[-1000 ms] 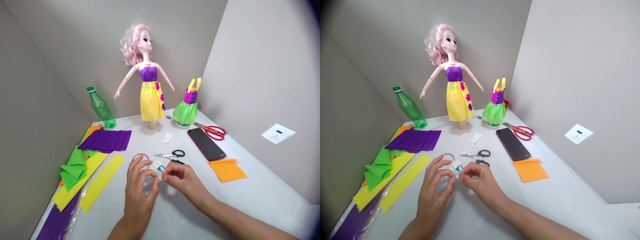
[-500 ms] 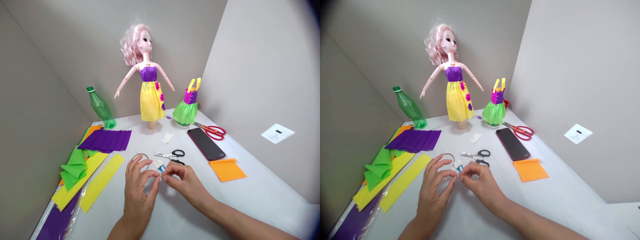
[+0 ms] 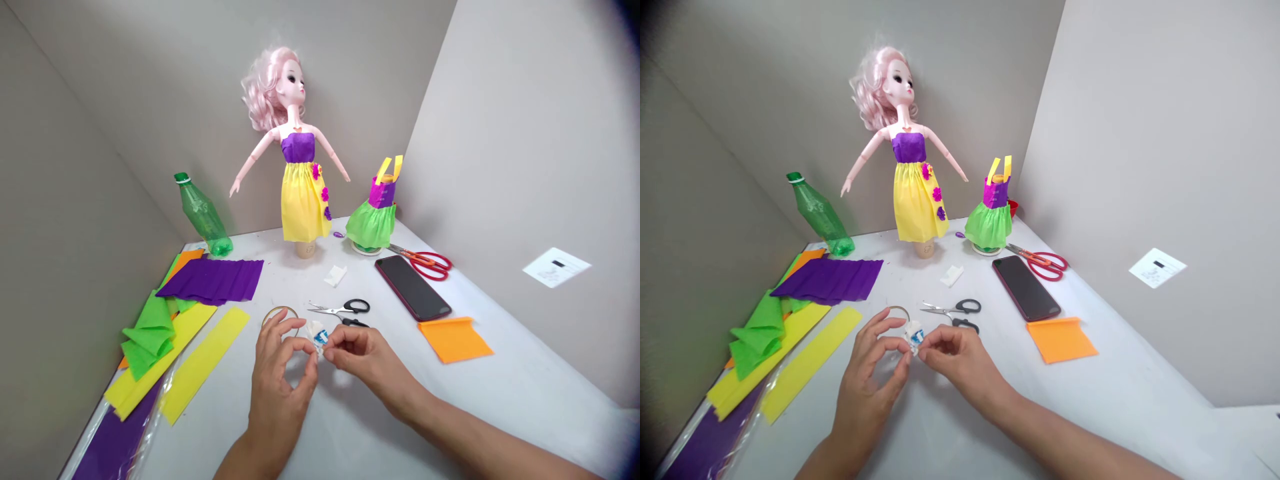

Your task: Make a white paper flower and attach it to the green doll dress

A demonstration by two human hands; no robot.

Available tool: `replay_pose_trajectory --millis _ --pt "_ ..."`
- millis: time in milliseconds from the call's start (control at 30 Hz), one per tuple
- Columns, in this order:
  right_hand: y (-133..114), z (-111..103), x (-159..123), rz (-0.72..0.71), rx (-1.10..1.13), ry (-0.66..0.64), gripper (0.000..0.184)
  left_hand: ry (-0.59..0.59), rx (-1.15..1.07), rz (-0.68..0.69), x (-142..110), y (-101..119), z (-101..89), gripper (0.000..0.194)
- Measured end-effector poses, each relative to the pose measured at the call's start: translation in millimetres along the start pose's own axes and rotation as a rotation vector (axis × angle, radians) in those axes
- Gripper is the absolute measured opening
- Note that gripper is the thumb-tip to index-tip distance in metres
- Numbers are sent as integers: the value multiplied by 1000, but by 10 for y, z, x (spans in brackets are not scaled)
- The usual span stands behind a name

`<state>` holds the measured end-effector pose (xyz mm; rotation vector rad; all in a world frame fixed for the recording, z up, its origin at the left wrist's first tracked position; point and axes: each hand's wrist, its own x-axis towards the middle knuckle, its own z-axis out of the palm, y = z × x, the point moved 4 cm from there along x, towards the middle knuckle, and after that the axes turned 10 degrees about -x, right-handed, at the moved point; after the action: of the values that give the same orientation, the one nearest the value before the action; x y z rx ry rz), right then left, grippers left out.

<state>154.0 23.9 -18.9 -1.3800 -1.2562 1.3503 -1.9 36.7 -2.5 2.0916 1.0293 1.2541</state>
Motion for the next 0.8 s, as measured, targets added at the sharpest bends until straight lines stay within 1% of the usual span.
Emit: replay_pose_trajectory --millis 267,600,800 --pt "-3 3 4 41 82 -25 15 -10 -18 -43 -9 -26 -4 9" --pt "-45 8 5 60 126 -49 13 -17 -19 -43 5 -16 -1 10" --pt "-9 9 12 70 164 -67 11 -16 -29 -47 -1 -9 -3 10"
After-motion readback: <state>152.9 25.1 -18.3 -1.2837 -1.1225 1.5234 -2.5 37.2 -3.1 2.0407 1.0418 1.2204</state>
